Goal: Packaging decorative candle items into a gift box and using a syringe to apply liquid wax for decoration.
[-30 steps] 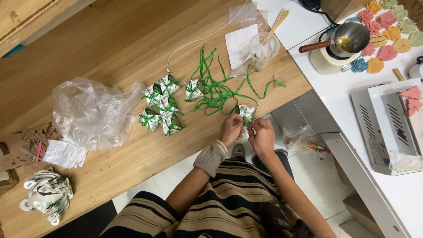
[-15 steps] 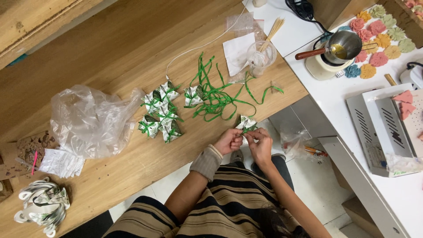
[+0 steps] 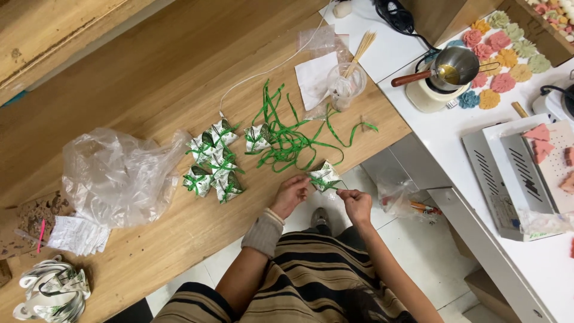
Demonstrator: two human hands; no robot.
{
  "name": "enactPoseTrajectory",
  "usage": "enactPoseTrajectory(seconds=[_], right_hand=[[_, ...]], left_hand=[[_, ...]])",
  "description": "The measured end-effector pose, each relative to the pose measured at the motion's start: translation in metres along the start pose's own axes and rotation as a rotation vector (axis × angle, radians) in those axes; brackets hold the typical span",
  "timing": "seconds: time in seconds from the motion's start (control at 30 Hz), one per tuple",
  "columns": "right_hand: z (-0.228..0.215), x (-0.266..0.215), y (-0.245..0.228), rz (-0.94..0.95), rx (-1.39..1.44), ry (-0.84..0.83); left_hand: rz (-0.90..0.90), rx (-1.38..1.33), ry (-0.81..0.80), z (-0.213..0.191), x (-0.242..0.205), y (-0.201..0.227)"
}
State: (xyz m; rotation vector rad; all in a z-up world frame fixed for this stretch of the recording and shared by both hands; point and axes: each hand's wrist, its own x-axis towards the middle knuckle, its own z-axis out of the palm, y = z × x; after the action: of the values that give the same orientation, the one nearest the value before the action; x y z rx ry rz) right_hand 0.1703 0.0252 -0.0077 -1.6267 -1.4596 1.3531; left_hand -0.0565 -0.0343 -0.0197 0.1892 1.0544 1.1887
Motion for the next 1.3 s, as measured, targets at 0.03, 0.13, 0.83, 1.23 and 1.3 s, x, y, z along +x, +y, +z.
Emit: enactPoseTrajectory(seconds=[0.03, 0.13, 0.83, 1.23, 1.3], right_hand=[[0.0, 0.0, -0.002, 0.004, 0.003, 0.002], [-0.003, 0.001, -0.012, 0.049, 0.018, 0.024], [-0.041, 0.068, -0.054, -0.288, -0.114, 0.343], [-0.03, 0.056, -0.078, -0.233, -0.28, 0.368], [-0.015, 0.03, -0.092, -0.014, -0.189, 0.336]], left_hand=[[-0.004, 0.003, 0.0, -0.008, 0.005, -0.004], [0.073, -0.087, 0.099, -0.024, 0.023, -0.013], [0.169, -0.388, -0.07, 0.007, 0.124, 0.0], [0.363, 0.312, -0.166, 0.013, 0.144, 0.044], [0.539, 0.595, -0.259, 0.005, 0.144, 0.046]])
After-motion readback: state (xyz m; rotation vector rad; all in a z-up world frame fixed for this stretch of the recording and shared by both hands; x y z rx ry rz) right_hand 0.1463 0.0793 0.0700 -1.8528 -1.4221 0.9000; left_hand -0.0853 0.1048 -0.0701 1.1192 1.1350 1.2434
